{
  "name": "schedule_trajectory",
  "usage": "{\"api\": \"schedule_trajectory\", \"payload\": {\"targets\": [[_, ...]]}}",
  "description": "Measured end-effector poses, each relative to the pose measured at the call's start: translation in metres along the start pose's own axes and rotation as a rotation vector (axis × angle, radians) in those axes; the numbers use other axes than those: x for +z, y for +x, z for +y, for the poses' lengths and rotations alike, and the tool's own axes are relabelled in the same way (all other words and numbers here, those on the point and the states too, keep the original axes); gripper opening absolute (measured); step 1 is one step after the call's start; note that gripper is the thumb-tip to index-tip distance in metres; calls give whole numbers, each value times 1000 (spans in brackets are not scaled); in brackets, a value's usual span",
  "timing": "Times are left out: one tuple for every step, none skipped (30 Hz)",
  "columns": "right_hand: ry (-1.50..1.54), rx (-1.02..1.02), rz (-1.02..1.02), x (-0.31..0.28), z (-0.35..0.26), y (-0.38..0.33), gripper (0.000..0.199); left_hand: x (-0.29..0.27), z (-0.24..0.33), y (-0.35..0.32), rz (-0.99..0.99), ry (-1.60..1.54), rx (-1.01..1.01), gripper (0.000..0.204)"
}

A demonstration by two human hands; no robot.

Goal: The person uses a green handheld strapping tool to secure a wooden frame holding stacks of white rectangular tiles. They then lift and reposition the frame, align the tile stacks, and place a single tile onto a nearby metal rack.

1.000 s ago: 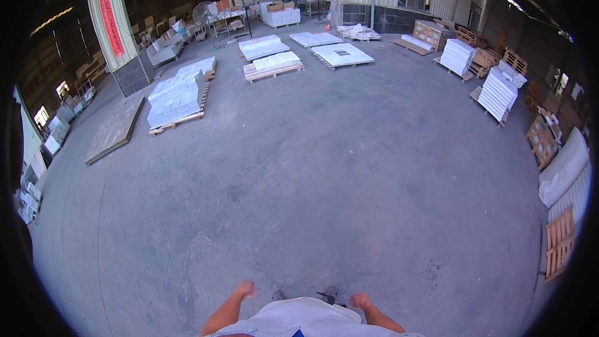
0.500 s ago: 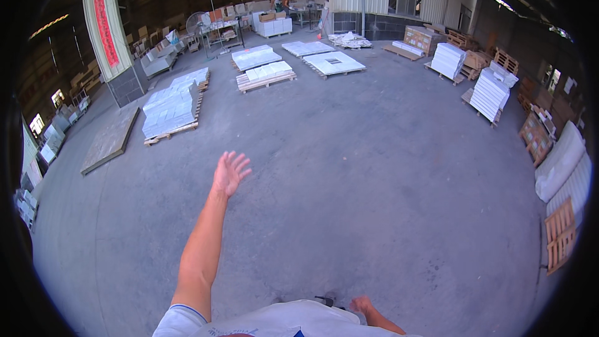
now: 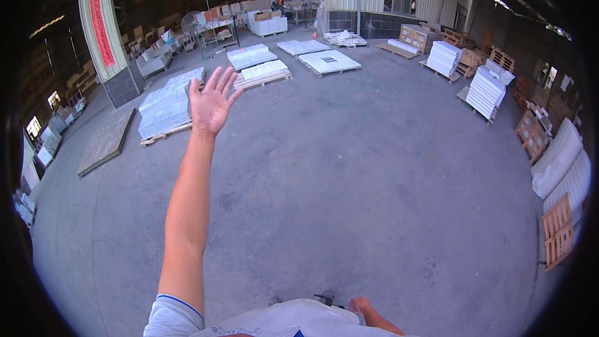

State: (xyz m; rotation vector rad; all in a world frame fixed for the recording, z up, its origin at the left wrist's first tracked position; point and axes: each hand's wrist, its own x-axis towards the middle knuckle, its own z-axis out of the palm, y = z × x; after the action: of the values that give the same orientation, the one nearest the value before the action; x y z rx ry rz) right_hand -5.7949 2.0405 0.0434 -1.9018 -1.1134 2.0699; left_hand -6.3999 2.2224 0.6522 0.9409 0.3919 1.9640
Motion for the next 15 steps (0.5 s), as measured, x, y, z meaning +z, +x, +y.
{"api": "schedule_trajectory", "payload": {"targets": [[27, 41, 37, 1, 4, 3, 31, -21, -16, -10, -6, 84, -30, 78], [-1, 3, -7, 2, 7, 6, 34, -49, -38, -25, 107, 181, -144, 78], [-7, 23, -8, 4, 9, 8, 37, -83, -64, -46, 98, 282, -201, 78], [6, 84, 38, 6, 10, 10, 41, -121, -94, -77, 190, 458, -320, 77], [7, 41, -4, 8, 10, 11, 40, -162, -124, -117, 280, 667, -470, 74], [25, 42, 0, 9, 9, 10, 39, -202, -154, -171, 362, 955, -631, 70], [57, 104, 52, 10, 7, 8, 38, -239, -178, -234, 189, 1463, -631, 65], [34, 54, 13, 11, 5, 4, 37, -269, -196, -307, 134, 1691, -838, 63], [25, 64, 24, 10, 3, 1, 37, -293, -201, -384, -68, 1753, -1083, 59], [29, 93, 57, 9, 1, -3, 36, -305, -205, -460, -77, 1759, -1417, 64], [20, 77, 50, 6, 0, -7, 36, -307, -198, -534, -84, 1676, -1574, 64], [23, 84, 62, 2, 2, -11, 35, -302, -188, -597, -28, 1562, -1720, 62], [41, 120, 90, 0, 4, -13, 35, -297, -172, -644, 129, 1422, -1871, 61], [7, 123, 69, -3, 8, -13, 35, -289, -151, -683, 310, 1298, -1983, 59], [-16, 155, 65, -7, 14, -13, 35, -281, -133, -710, 474, 1202, -2044, 57]]}}
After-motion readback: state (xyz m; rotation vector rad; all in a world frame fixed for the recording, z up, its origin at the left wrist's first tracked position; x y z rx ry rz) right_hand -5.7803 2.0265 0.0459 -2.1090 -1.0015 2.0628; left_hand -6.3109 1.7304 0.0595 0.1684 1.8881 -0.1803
